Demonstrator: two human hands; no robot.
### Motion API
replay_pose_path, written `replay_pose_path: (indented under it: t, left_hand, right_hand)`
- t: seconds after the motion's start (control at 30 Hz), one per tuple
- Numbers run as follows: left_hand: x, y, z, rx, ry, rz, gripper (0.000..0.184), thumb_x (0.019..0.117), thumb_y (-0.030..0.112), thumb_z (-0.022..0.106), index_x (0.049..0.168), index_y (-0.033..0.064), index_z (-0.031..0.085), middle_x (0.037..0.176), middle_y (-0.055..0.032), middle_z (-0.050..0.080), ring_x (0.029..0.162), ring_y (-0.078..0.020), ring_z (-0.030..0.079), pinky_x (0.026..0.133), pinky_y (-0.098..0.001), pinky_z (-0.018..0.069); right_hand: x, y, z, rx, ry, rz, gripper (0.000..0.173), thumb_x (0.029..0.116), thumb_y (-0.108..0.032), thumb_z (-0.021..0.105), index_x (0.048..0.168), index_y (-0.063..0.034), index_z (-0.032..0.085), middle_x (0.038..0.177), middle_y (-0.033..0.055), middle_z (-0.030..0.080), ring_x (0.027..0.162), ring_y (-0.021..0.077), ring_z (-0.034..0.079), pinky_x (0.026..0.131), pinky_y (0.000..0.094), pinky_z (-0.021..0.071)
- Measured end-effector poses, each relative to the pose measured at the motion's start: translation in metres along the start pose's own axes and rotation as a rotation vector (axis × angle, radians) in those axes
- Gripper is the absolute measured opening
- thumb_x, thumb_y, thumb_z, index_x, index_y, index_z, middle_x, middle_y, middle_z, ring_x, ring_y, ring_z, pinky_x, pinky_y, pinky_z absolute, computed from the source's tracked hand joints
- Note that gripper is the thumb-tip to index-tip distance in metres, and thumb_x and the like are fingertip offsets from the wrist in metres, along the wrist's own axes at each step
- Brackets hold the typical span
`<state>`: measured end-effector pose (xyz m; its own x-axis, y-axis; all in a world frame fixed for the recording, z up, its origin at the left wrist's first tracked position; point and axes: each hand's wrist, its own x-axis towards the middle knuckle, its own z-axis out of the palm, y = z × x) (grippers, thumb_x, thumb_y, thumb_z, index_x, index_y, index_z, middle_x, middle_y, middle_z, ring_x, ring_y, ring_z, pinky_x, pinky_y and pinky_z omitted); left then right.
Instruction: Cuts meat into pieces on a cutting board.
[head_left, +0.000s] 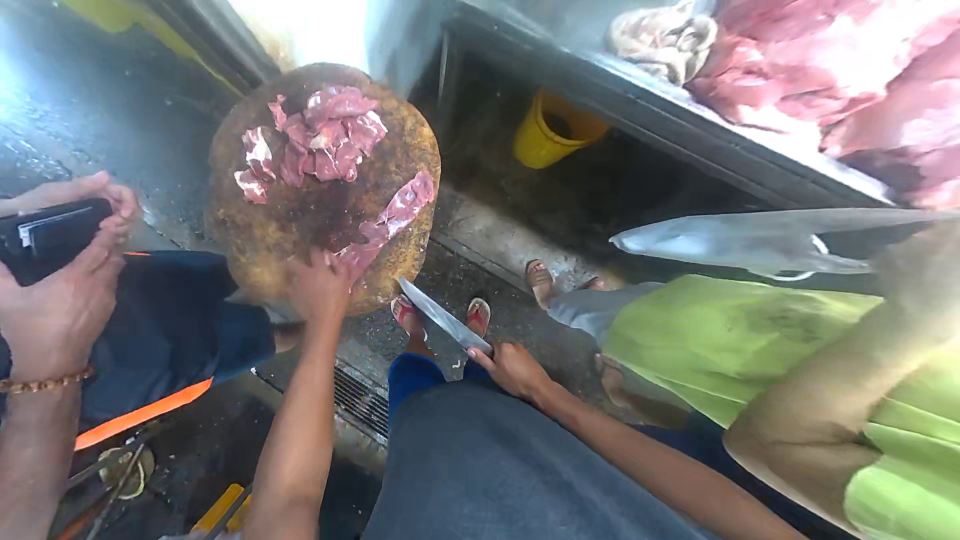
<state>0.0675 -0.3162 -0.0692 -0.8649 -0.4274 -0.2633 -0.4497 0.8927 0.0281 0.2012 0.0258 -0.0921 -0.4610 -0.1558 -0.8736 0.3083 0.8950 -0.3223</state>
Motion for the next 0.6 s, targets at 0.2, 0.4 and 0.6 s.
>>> replay_pose_path:
  t: [0.2, 0.4, 0.6]
  left_hand:
    - [-0.026, 0.003, -0.031, -0.102, -0.175, -0.049, 0.053, 0.0894, 0.033, 0.075, 0.134, 0.0073, 0.062, 0.140, -0.0343, 0.049, 0.118, -0.0498, 0.060, 0.093, -0.0655, 0.0535]
    - [-0.038, -0.013, -0.033, -0.171, -0.184, 0.024, 0.035, 0.0926, 0.016, 0.068, 0.125, 0.0048, 0.068, 0.142, -0.0280, 0.052, 0.123, -0.0408, 0.061, 0.102, -0.0556, 0.0525]
    - [-0.045, -0.020, -0.042, -0.386, -0.255, -0.061, 0.061, 0.0963, 0.044, 0.067, 0.138, 0.0006, 0.058, 0.137, -0.0305, 0.055, 0.122, -0.0425, 0.060, 0.103, -0.0580, 0.0499]
  right_hand:
    - [0.008, -0.005, -0.028, 0.168, 0.157, -0.105, 0.071, 0.1019, -0.069, 0.040, 0.099, -0.0038, 0.069, 0.091, 0.0177, 0.069, 0.090, 0.0347, 0.069, 0.083, 0.0585, 0.0545]
    - [0.001, 0.012, -0.039, 0.150, 0.201, -0.089, 0.073, 0.1005, -0.071, 0.040, 0.097, -0.0045, 0.069, 0.091, 0.0169, 0.069, 0.090, 0.0343, 0.069, 0.082, 0.0581, 0.0548]
    - [-0.013, 0.015, -0.012, 0.384, 0.297, 0.060, 0.067, 0.1036, -0.064, 0.043, 0.097, -0.0027, 0.068, 0.082, 0.0163, 0.066, 0.077, 0.0319, 0.067, 0.074, 0.0562, 0.0548]
